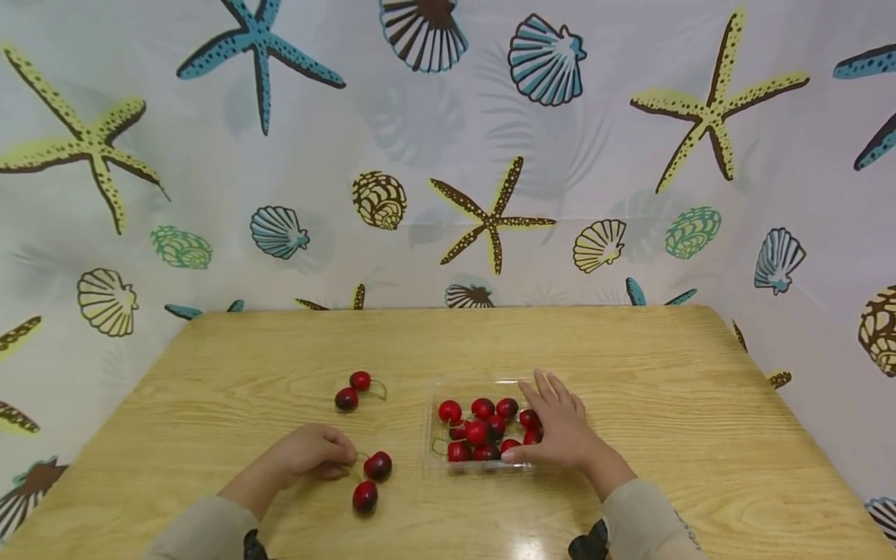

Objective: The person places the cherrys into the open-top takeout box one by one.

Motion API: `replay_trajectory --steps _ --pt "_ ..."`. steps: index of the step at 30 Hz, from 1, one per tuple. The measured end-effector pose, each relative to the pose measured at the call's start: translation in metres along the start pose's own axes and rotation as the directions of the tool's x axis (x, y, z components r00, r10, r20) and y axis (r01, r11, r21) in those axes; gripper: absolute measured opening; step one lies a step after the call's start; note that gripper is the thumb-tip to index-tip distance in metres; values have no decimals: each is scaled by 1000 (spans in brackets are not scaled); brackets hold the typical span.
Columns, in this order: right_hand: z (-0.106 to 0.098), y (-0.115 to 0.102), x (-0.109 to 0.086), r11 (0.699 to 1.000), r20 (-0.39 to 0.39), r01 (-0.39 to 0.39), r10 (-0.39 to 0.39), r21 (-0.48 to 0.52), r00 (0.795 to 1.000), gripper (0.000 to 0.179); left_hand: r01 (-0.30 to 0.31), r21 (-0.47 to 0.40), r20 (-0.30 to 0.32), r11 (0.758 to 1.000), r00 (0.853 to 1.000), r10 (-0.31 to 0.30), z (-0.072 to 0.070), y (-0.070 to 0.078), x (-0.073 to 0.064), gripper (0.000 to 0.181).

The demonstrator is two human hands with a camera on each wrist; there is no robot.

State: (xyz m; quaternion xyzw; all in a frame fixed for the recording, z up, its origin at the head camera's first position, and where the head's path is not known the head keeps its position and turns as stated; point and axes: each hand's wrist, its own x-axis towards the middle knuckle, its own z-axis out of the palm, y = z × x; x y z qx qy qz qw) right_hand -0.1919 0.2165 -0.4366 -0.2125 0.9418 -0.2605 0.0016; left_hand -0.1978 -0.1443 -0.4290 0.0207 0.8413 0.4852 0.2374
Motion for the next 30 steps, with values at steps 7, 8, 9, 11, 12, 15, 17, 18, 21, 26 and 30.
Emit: replay_trajectory --steps 7,8,9,11,12,15,17,18,21,26,30 --pt "1 -2 0 1000 5 -4 4 2 1000 98 36 -115 3 993 999 -36 -2 0 -1 12" --pt "1 -2 0 1000 8 -4 4 2 1000 98 39 -140 5 989 999 -39 -3 1 0 12" --pt "1 -2 0 1000 10 -5 5 3 1000 98 39 -162 4 986 999 -39 -3 2 0 13" --pt "0 -3 0 1000 9 -4 4 4 1000 98 26 -205 4 978 1000 -25 -4 4 0 14" --pt "0 -3 0 1000 7 -3 2 4 1000 98 19 -229 6 973 1000 -18 -5 5 0 14" --pt "-1 -3 0 1000 4 0 0 1 1000 98 -5 -281 15 960 1000 9 -5 9 -1 17" --pt "-1 -3 0 1000 3 -1 1 1 1000 98 -25 -320 26 947 999 35 -6 12 -2 17" --pt "-1 -3 0 1000 3 -3 3 2 1000 98 -31 -341 29 939 999 43 -6 14 -3 17" --pt "-1 -4 0 1000 7 -6 6 7 1000 98 -49 -402 41 914 997 72 -7 20 -5 16" --pt "1 -2 0 1000 7 -5 5 -9 1000 97 -58 -495 58 867 993 100 -8 29 -5 8" --pt "2 -1 0 1000 3 -5 5 -17 1000 97 -73 -538 57 840 991 123 -4 37 -4 7"
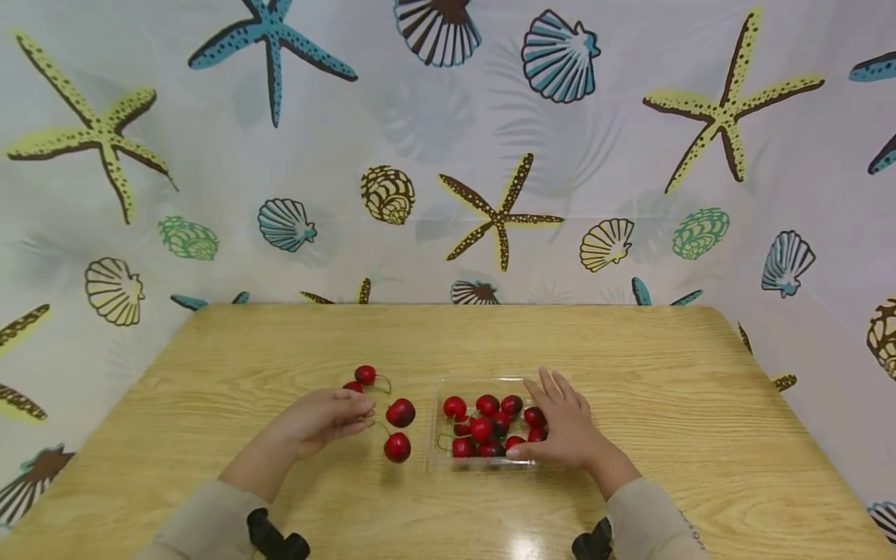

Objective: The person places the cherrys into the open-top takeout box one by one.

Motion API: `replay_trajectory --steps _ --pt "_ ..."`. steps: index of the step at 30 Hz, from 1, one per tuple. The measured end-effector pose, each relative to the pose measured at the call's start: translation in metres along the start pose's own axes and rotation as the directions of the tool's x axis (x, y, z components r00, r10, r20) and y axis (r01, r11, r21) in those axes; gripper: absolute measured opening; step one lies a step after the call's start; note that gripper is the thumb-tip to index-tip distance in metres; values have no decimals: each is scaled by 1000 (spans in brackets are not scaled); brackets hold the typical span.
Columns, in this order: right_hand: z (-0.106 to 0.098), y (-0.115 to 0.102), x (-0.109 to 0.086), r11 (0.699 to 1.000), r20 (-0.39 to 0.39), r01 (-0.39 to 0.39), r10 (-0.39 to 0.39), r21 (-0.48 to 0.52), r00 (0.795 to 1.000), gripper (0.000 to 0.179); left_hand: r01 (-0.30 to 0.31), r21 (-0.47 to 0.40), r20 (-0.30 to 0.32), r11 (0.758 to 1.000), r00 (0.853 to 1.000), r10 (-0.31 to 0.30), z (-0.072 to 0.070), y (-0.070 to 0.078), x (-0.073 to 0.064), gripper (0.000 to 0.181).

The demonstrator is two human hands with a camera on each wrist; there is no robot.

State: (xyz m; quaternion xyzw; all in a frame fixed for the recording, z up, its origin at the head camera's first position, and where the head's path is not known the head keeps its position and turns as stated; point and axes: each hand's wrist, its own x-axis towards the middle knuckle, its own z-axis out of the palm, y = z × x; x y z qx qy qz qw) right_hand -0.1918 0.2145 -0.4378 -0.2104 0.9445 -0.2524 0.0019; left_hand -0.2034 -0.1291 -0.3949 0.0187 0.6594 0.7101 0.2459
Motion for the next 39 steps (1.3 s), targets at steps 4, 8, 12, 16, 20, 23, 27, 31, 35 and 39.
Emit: replay_trajectory --steps 4,8,12,16,20,23,27,31,35,39 --pt "0 -1 0 1000 -1 -1 1 8 1000 97 -15 -15 -8 1000 1000 15 9 4 4 8" --pt "-1 -1 0 1000 6 -4 4 14 1000 97 -29 -28 -21 999 999 29 18 7 10 7" --pt "-1 -1 -1 1000 0 0 0 27 1000 96 -35 -66 -58 997 998 31 30 8 17 20" --pt "0 -2 -3 998 -45 43 -41 50 998 95 -34 -95 -89 995 996 26 43 8 23 28" --pt "0 -4 -6 995 -83 80 -75 54 994 93 -38 -123 -109 992 994 24 55 8 30 24" --pt "-1 -4 -4 997 -59 52 -49 52 997 95 -41 -139 -121 989 992 24 64 7 37 19" --pt "-2 -2 -1 999 -9 4 -4 33 1000 96 -55 -143 -92 988 995 42 74 5 44 19" --pt "-3 -2 0 1000 7 -5 5 18 1000 96 -61 -125 -51 990 997 55 85 4 50 24" --pt "-3 -2 -1 1000 1 -3 3 20 1000 96 -55 -110 -42 992 998 51 96 2 57 26" --pt "-1 -1 -1 1000 -5 -2 2 22 1000 96 -50 -102 -58 994 997 45 105 -2 62 24"
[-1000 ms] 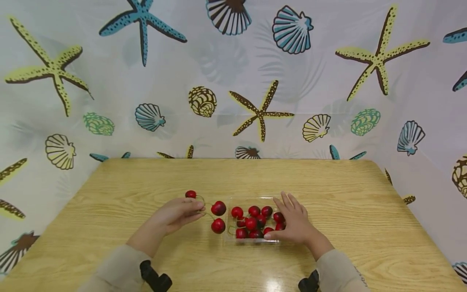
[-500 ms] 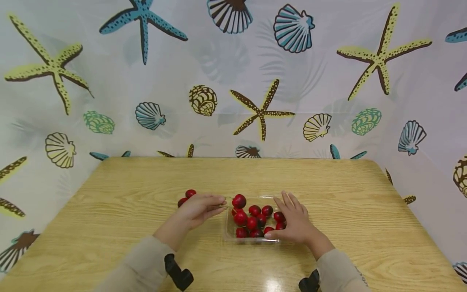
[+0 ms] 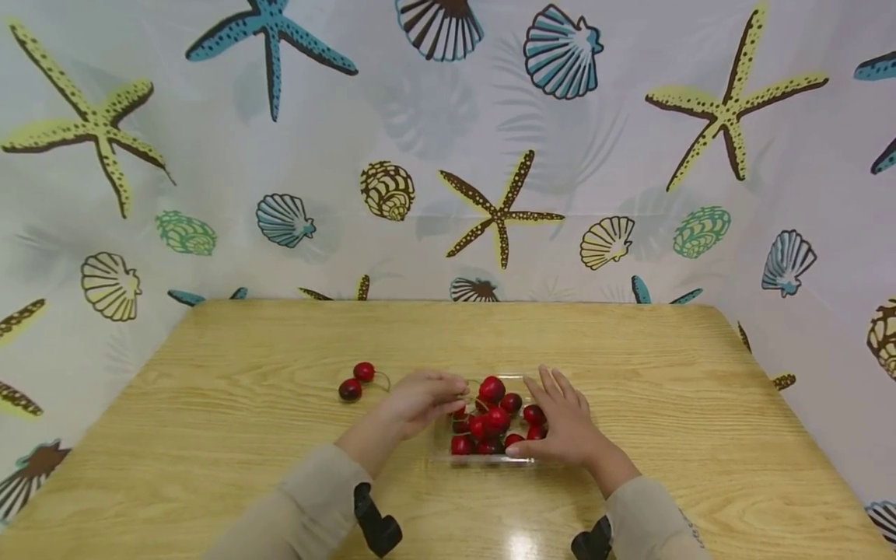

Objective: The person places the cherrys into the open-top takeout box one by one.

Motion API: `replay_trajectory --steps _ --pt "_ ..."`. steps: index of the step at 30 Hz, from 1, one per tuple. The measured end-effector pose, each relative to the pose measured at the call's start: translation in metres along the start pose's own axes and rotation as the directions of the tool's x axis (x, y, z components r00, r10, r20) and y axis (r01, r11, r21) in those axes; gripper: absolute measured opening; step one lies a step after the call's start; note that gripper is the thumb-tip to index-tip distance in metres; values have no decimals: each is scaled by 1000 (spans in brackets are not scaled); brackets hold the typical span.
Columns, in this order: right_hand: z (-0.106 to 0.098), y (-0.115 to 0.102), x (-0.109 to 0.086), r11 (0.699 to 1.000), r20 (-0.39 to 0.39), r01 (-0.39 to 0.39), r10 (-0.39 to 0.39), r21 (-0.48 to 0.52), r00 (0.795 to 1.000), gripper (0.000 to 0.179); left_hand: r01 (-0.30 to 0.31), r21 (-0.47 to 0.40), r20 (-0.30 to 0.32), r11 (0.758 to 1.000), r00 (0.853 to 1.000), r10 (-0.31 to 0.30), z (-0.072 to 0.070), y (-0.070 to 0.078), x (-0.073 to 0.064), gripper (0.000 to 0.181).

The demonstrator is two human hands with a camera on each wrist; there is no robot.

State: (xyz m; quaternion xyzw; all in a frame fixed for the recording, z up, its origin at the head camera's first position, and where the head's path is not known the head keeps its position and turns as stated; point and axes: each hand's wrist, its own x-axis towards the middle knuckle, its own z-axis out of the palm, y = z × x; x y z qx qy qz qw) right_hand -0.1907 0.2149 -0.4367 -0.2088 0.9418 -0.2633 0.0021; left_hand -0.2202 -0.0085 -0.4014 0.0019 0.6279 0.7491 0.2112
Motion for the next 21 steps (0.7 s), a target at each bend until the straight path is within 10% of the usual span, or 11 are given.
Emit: replay_trajectory --steps 21 --pt "1 0 0 1000 0 2 -2 -7 1000 98 60 79 -56 995 997 -56 25 -18 20 13"
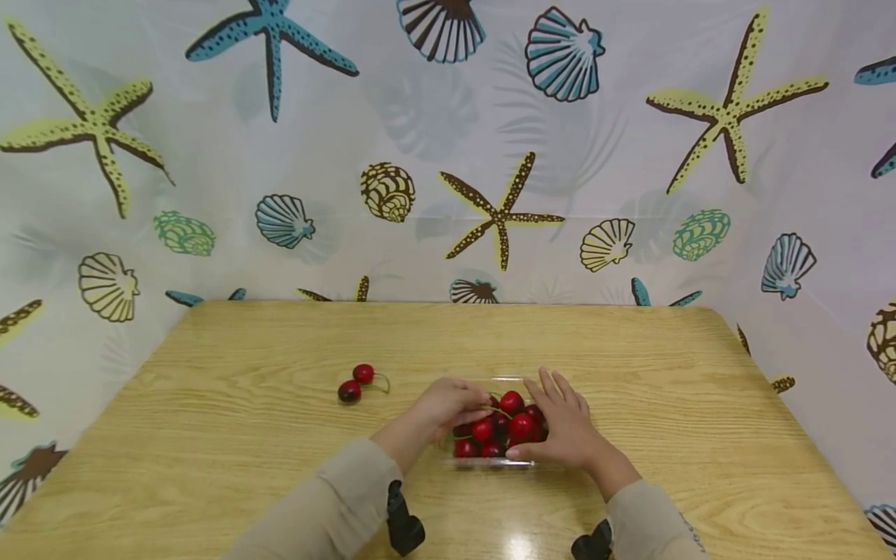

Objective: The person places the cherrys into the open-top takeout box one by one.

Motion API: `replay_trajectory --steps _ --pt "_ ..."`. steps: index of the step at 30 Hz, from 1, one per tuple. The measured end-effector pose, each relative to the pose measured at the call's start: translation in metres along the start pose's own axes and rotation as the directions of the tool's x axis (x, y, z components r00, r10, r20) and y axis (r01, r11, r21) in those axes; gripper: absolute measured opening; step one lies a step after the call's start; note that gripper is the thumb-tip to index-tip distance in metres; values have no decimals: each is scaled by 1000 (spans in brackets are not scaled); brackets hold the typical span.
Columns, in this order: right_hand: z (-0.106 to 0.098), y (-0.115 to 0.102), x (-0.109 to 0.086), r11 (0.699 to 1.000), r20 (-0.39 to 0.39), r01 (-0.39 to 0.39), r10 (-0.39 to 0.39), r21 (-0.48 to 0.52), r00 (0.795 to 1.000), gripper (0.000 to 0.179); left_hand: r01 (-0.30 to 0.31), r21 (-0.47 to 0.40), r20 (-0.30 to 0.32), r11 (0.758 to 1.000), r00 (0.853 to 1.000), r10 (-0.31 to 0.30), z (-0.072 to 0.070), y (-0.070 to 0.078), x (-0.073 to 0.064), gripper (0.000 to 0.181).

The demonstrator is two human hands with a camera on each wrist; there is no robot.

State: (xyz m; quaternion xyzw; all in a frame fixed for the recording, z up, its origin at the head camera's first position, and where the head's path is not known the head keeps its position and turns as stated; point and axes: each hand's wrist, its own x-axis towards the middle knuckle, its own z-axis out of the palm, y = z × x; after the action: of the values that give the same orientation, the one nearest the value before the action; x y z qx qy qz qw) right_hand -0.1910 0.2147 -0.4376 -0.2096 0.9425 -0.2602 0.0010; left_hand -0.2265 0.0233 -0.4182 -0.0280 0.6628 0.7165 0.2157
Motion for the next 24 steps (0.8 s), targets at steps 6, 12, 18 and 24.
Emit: replay_trajectory --steps 6,12,18,24 --pt "1 -1 0 1000 5 7 -7 2 1000 98 4 23 -10 1000 1000 -3 1 0 0 13" --pt "-1 -1 0 1000 8 10 -11 9 1000 97 2 27 -16 1000 1000 -2 0 3 -2 13" --pt "0 -1 1 1000 13 11 -11 5 1000 97 11 30 -10 999 1000 -11 -5 8 -5 15" --pt "1 0 0 1000 7 10 -10 -6 1000 97 -2 28 -2 1000 1000 2 -14 12 -8 20"
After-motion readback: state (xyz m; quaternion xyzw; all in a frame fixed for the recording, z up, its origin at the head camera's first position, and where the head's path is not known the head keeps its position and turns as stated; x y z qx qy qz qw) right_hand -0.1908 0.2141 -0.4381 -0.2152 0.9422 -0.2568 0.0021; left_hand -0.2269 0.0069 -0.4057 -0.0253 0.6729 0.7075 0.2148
